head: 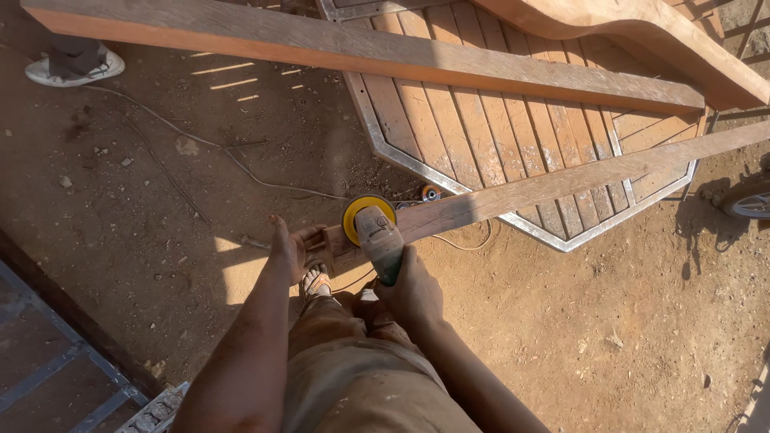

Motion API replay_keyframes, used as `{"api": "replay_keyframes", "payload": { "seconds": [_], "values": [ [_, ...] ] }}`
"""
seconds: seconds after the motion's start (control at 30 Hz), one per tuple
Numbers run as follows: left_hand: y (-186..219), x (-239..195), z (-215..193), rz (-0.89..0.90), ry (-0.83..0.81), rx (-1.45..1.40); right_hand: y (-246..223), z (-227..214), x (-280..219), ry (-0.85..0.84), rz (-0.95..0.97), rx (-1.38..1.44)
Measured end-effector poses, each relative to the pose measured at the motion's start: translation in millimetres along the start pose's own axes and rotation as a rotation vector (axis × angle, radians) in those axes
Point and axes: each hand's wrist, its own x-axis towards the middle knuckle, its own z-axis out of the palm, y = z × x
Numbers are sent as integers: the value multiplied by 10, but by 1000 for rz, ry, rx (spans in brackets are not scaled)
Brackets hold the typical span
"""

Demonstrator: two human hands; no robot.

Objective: Sanding a wooden plank using an angle grinder with a sanding disc

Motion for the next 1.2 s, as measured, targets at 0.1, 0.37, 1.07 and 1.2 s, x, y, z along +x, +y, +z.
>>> {"api": "replay_keyframes", "payload": {
  "seconds": [0.1,0.37,1.07,1.2],
  "values": [
    [7,-29,56,-12,12,26,-154,-130,-214,-61,-41,-31],
    [45,-100,75,-3,5,14,80,10,-297,-41,15,-28],
    [81,-313,333,153,106,258,911,-438,50,79,222,117],
    [-103,69,29,323,215,491,1537,-738,315,189,383,194]
  ]
}}
